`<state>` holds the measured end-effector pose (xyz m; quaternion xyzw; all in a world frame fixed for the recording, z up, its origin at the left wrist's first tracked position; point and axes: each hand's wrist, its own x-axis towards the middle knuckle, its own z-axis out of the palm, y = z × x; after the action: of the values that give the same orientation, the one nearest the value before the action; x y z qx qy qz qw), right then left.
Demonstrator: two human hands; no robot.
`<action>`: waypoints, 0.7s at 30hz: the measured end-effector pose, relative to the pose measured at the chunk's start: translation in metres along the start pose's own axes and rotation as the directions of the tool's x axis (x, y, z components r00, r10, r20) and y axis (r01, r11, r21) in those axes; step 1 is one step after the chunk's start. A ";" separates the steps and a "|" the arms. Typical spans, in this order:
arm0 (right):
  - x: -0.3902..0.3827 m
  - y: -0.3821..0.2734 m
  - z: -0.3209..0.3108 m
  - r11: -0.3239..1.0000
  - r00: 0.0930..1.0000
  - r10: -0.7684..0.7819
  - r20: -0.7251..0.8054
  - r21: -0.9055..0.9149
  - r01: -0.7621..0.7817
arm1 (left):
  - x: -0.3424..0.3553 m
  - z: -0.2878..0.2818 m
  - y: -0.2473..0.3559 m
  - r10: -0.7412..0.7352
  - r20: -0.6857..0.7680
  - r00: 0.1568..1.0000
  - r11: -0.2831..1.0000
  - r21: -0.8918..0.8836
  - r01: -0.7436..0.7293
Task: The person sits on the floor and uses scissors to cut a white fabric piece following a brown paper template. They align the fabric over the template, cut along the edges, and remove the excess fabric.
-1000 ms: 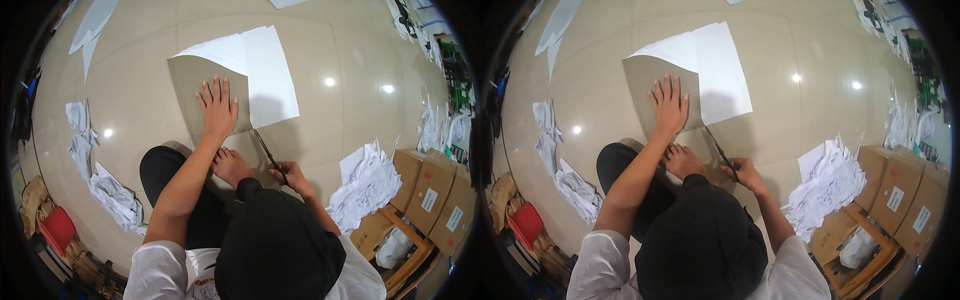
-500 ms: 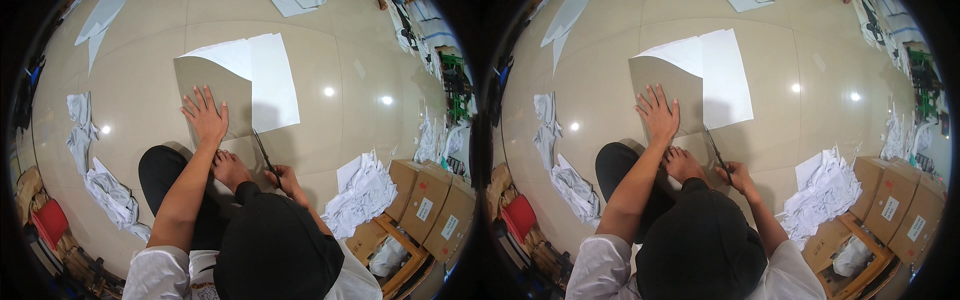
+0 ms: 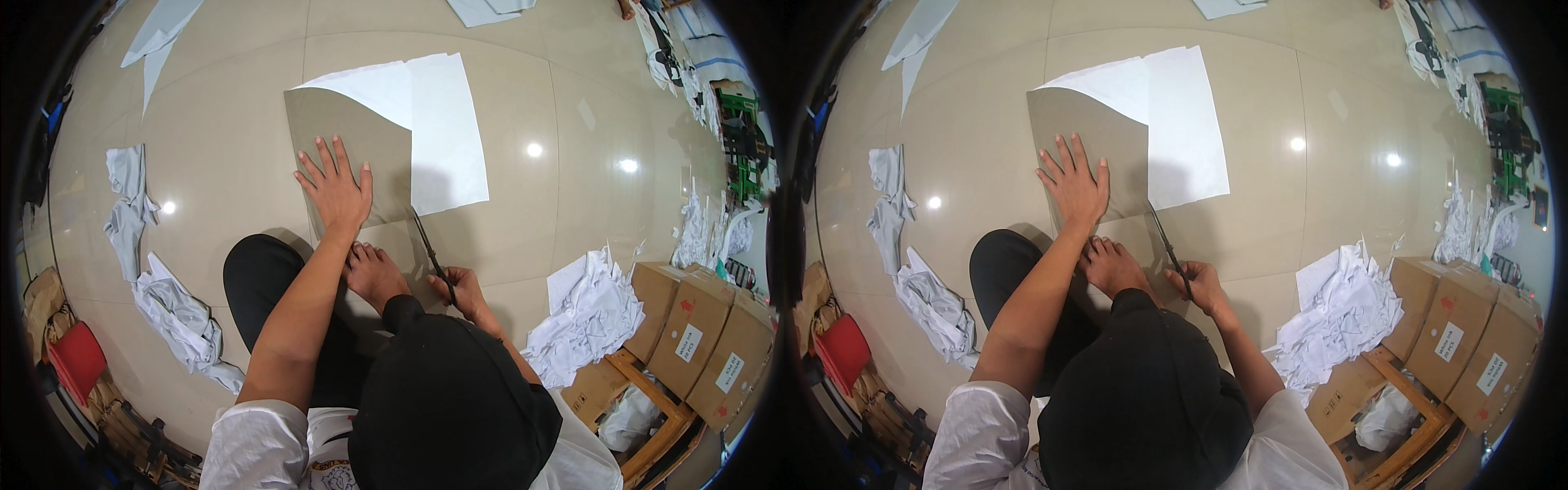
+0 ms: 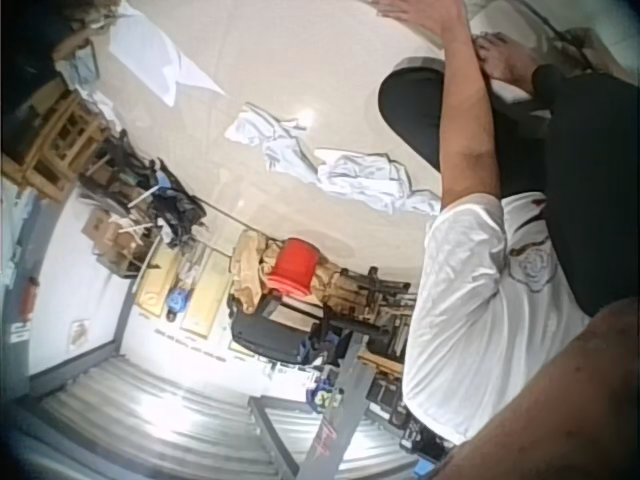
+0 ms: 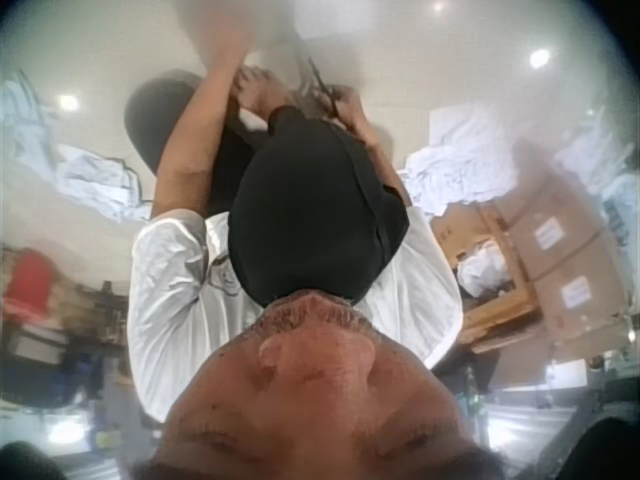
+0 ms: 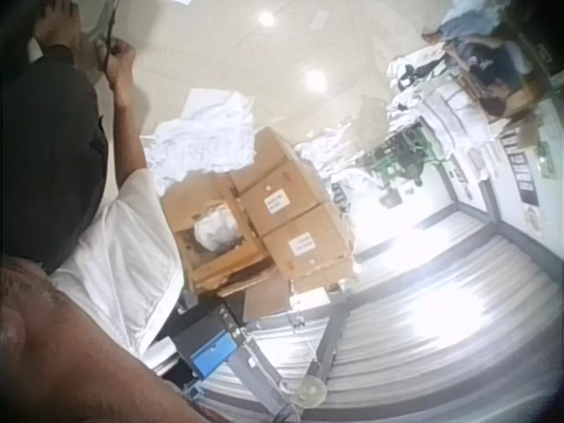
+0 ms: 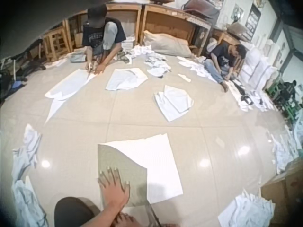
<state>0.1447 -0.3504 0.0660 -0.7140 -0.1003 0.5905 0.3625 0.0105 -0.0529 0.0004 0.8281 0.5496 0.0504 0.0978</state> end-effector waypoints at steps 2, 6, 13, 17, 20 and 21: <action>0.001 0.000 0.001 1.000 1.000 -0.004 -0.009 -0.019 0.004 | 0.000 0.000 -0.001 0.003 -0.009 1.000 1.000 -0.002 -0.003; 0.000 0.000 0.002 1.000 1.000 0.003 -0.008 -0.014 -0.003 | 0.000 -0.001 -0.001 -0.001 -0.006 1.000 1.000 0.009 0.001; 0.001 0.006 0.002 1.000 1.000 0.001 -0.020 -0.019 -0.002 | 0.001 0.000 0.000 -0.002 0.008 1.000 1.000 0.006 0.002; 0.000 0.005 0.005 1.000 0.999 -0.016 -0.050 -0.021 0.015 | 0.001 0.000 -0.001 -0.003 0.010 1.000 1.000 0.008 0.003; 0.001 0.007 0.005 0.999 0.998 0.001 -0.058 -0.034 -0.003 | 0.001 0.001 0.000 -0.002 0.009 1.000 1.000 0.008 0.002; 0.001 0.008 0.004 0.999 0.998 0.000 -0.059 -0.035 -0.002 | 0.001 0.001 0.000 -0.002 0.010 1.000 1.000 0.008 0.002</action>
<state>0.1387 -0.3534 0.0602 -0.7375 -0.0995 0.5674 0.3525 0.0109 -0.0522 -0.0005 0.8282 0.5502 0.0442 0.0973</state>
